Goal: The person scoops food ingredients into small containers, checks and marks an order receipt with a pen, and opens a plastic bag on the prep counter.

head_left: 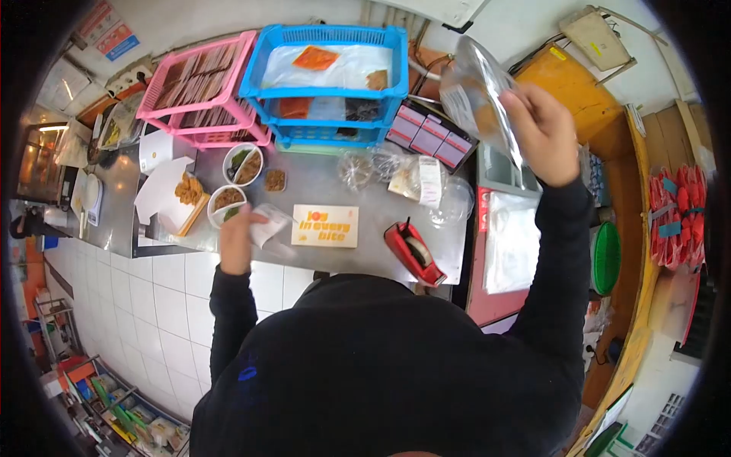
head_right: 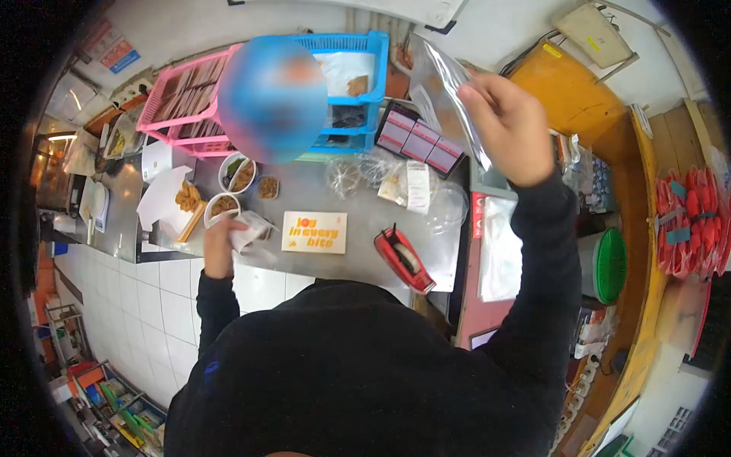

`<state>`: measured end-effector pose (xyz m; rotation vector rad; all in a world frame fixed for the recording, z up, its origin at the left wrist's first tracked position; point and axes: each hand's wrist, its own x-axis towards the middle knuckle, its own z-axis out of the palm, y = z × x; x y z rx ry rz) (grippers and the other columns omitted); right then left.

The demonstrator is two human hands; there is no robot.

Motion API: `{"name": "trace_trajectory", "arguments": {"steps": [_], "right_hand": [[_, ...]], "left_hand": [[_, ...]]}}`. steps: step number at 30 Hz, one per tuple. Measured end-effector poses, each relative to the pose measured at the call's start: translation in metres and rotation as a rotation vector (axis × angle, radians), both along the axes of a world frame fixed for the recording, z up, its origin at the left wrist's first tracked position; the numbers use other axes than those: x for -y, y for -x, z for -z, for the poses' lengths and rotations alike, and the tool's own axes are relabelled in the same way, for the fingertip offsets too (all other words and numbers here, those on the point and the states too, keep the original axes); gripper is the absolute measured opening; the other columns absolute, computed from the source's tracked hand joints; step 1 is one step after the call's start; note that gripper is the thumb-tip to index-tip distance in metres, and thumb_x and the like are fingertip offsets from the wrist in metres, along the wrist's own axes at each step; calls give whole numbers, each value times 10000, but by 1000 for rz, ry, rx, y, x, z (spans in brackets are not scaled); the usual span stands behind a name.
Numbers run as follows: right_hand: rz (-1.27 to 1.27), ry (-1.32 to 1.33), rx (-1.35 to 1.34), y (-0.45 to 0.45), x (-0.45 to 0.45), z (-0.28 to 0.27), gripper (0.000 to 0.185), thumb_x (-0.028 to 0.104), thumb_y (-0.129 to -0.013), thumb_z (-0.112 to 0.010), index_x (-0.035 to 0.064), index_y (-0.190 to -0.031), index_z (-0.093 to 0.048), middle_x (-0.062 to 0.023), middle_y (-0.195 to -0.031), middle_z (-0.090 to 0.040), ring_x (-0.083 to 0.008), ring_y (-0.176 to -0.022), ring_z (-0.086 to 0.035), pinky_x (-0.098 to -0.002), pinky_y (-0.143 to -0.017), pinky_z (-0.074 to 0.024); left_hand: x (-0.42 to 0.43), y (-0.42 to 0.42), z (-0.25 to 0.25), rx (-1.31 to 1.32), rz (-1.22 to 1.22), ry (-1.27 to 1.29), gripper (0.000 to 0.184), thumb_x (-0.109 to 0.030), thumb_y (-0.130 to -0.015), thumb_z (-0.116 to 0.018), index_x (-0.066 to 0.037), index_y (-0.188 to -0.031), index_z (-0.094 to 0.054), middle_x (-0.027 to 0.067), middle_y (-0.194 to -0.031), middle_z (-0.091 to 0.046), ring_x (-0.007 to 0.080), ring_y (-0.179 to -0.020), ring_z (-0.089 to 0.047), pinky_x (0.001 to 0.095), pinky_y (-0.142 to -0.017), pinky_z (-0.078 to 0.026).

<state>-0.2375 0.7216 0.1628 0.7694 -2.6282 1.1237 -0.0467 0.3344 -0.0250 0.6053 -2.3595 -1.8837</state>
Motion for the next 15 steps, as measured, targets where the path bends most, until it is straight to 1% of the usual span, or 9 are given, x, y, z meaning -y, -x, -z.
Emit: {"name": "trace_trajectory", "arguments": {"steps": [1, 2, 4, 6, 8, 10, 12, 14, 15], "right_hand": [[-23, 160, 148, -24, 4, -3, 188, 175, -886, -554, -7, -858, -588, 52, -637, -476, -21, -586, -414, -200, -515, -354], [-5, 267, 228, -44, 7, -2, 177, 168, -893, -544, -2, -883, -592, 62, -701, -524, -12, -633, -438, -192, -552, -366], [53, 559, 443, -74, 20, 17, 187, 171, -894, -544, -8, -911, -596, 49, -747, -563, -14, -676, -447, -197, -588, -378], [44, 403, 511, -93, 18, 64, 186, 157, -884, -552, -16, -929, -603, 25, -768, -597, -24, -702, -467, -209, -613, -393], [105, 160, 516, -126, 28, 103, 174, 149, -871, -560, -16, -906, -604, -21, -720, -602, -38, -689, -477, -233, -614, -409], [186, 86, 493, -164, 47, 141, 164, 140, -869, -553, -18, -850, -590, -97, -674, -588, -63, -653, -498, -252, -595, -413], [216, 48, 491, -195, 73, 159, 157, 129, -858, -547, -12, -795, -576, -158, -643, -557, -170, -584, -545, -302, -569, -420], [128, -24, 172, -205, 87, 203, 141, 108, -836, -549, -16, -773, -567, -187, -659, -551, -309, -603, -559, -357, -567, -426], [150, 0, 192, -210, 95, 215, 136, 103, -826, -551, -19, -768, -564, -193, -667, -546, -340, -623, -552, -377, -572, -426]], "left_hand": [[-7, 5, -4, -40, 99, 54, 406, -288, -906, -447, 11, -726, -655, 89, -671, -624, 150, -601, -538, 272, -620, -420], [-15, 10, -6, -84, 198, 107, 409, -292, -894, -479, 13, -679, -647, 83, -597, -602, 144, -534, -513, 280, -565, -406], [-22, 15, -7, 84, 482, 180, 398, -326, -879, -514, 1, -695, -648, 113, -613, -598, 171, -549, -538, 304, -564, -420], [-34, 16, -8, 174, 684, 304, 415, -371, -876, -516, -17, -699, -644, 126, -606, -588, 208, -558, -555, 328, -584, -432], [-43, 15, 7, 143, 932, 236, 414, -406, -877, -507, -26, -780, -642, 132, -667, -607, 234, -628, -579, 342, -629, -444], [-54, 4, 22, 118, 1069, 151, 362, -367, -894, -500, -29, -877, -630, 106, -727, -612, 192, -686, -572, 323, -651, -439], [-67, -2, 43, 113, 1161, 31, 352, -355, -907, -487, -28, -949, -611, 89, -798, -614, 160, -751, -563, 309, -688, -435], [-82, -7, 68, 140, 1209, -127, 377, -371, -917, -467, -22, -998, -585, 82, -881, -613, 139, -822, -552, 298, -738, -429], [-89, -4, 77, 153, 1208, -111, 403, -383, -927, -448, -8, -996, -579, 66, -895, -604, 115, -852, -531, 289, -763, -421]]}}
